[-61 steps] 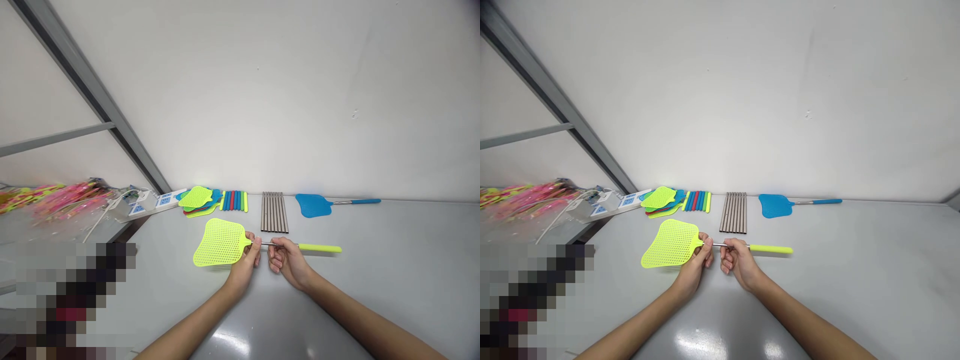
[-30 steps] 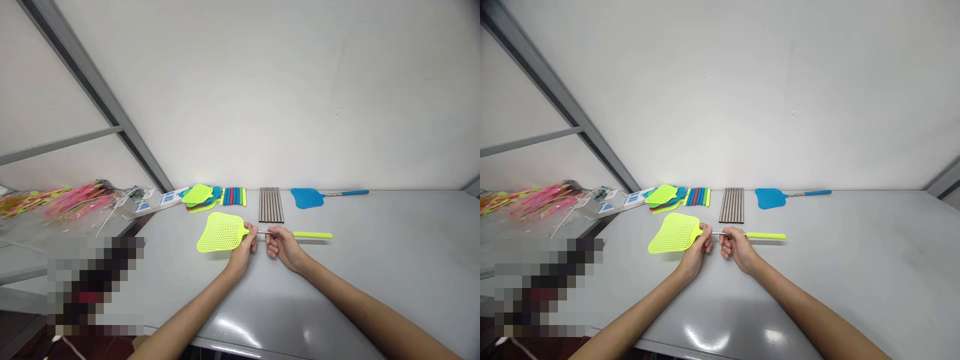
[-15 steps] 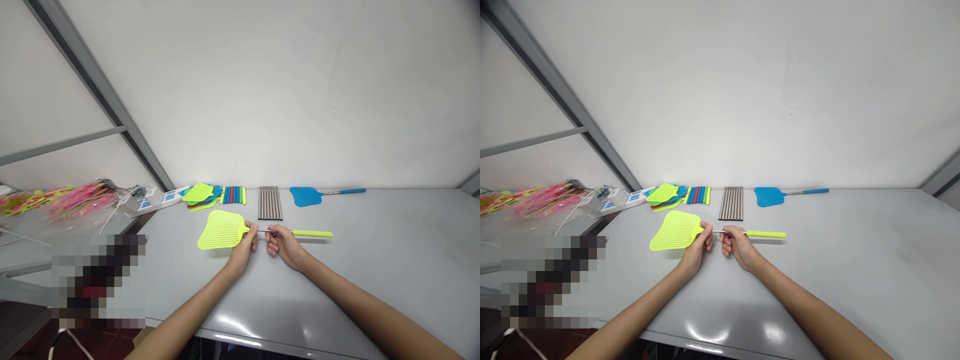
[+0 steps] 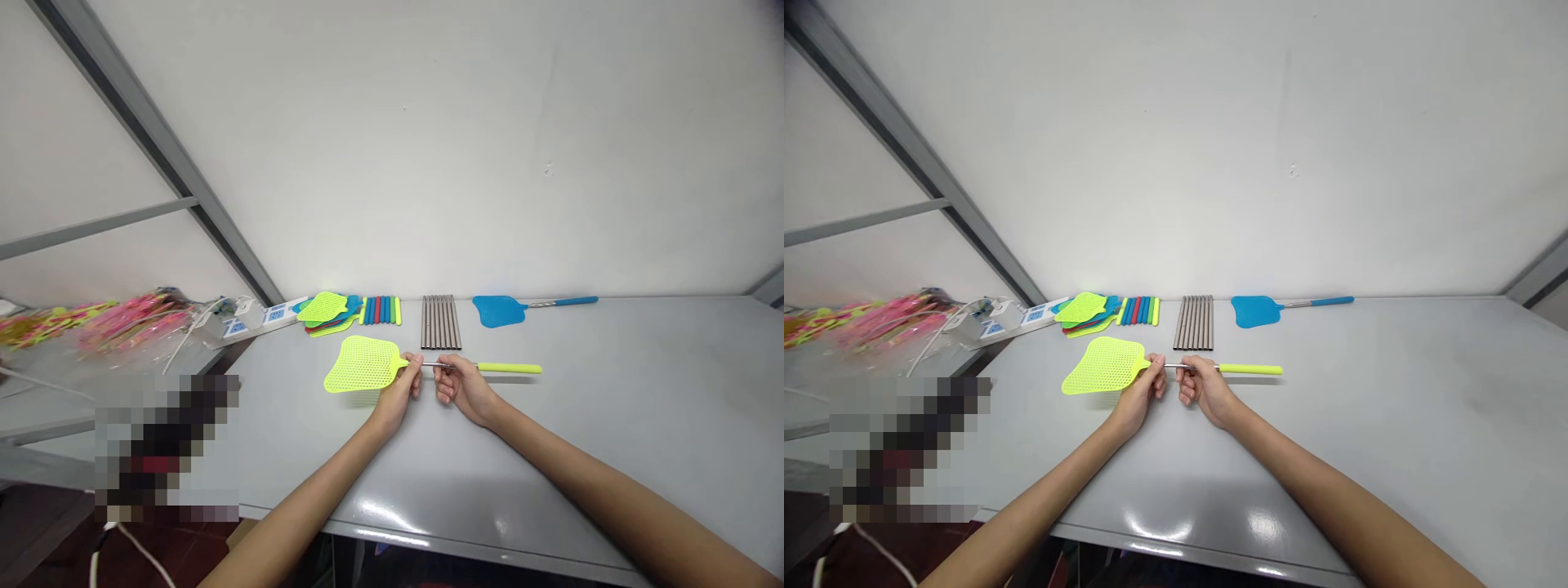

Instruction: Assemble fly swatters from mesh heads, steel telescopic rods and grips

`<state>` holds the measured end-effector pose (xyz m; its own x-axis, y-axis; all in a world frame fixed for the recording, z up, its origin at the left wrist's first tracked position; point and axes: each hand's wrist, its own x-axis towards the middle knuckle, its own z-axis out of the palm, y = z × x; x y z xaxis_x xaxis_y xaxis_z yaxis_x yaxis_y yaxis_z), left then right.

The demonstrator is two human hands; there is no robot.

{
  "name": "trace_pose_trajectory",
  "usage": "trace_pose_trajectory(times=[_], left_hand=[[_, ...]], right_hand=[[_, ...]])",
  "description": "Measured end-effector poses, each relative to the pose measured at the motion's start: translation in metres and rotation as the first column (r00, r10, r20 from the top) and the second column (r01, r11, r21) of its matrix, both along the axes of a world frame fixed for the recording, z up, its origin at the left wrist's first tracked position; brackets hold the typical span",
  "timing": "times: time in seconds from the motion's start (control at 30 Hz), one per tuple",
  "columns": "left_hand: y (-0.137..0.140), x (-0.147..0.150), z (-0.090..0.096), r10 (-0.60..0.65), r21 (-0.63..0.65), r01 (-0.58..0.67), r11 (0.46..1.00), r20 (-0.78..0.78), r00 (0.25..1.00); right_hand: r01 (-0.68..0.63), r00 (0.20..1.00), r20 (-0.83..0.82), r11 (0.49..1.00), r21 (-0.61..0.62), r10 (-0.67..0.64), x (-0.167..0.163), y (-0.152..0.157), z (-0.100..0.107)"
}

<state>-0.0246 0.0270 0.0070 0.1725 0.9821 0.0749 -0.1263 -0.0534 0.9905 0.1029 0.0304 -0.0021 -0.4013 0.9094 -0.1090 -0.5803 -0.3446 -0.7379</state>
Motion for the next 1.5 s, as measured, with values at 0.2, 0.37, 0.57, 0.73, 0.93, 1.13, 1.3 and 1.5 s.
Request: trace_pose_trajectory(times=[0.2, 0.37, 0.57, 0.73, 0.93, 1.13, 1.3, 1.5], left_hand=[[-0.001, -0.0015, 0.0013, -0.031, 0.006, 0.031, 0.999, -0.025, 0.999], [0.0001, -0.0015, -0.0003, -0.038, 0.006, 0.038, 0.999, -0.024, 0.999], [-0.0002, -0.0015, -0.0011, -0.037, 0.001, 0.037, 0.999, -0.017, 0.999], [-0.0006, -0.0015, -0.0003, -0.057, -0.019, 0.057, 0.998, -0.02, 0.998], [0.0011, -0.0012, -0.0003, -0.085, -0.027, 0.084, 0.996, -0.01, 0.996], [0.0014, -0.0014, 0.0002, -0.107, -0.041, 0.107, 0.993, 0.012, 0.994], [0.0019, -0.0015, -0.0001, -0.104, -0.072, 0.107, 0.992, 0.045, 0.994], [0.001, -0.0001, 0.0041, -0.121, -0.138, 0.131, 0.982, 0.082, 0.989]], right_hand=[[0.0, 1.0, -0.001, 1.0, -0.002, 0.0, 0.0004, -0.0001, -0.0009], [0.002, 1.0, 0.014, 1.0, -0.005, -0.002, 0.0008, -0.0003, 0.0001], [0.001, 1.0, 0.025, 1.0, 0.004, -0.001, 0.0009, -0.0006, 0.0013], [-0.004, 1.0, 0.026, 1.0, 0.0, 0.004, 0.0019, -0.0012, 0.0012], [-0.011, 0.999, 0.036, 1.0, 0.023, 0.01, 0.0038, -0.0011, 0.0007], [-0.013, 0.999, 0.046, 0.998, 0.054, 0.011, 0.0038, -0.0015, 0.0003], [-0.016, 0.999, 0.051, 0.998, 0.067, 0.013, 0.0035, -0.001, -0.0012], [-0.023, 0.998, 0.054, 0.997, 0.074, 0.019, 0.0038, -0.0009, -0.0022]])
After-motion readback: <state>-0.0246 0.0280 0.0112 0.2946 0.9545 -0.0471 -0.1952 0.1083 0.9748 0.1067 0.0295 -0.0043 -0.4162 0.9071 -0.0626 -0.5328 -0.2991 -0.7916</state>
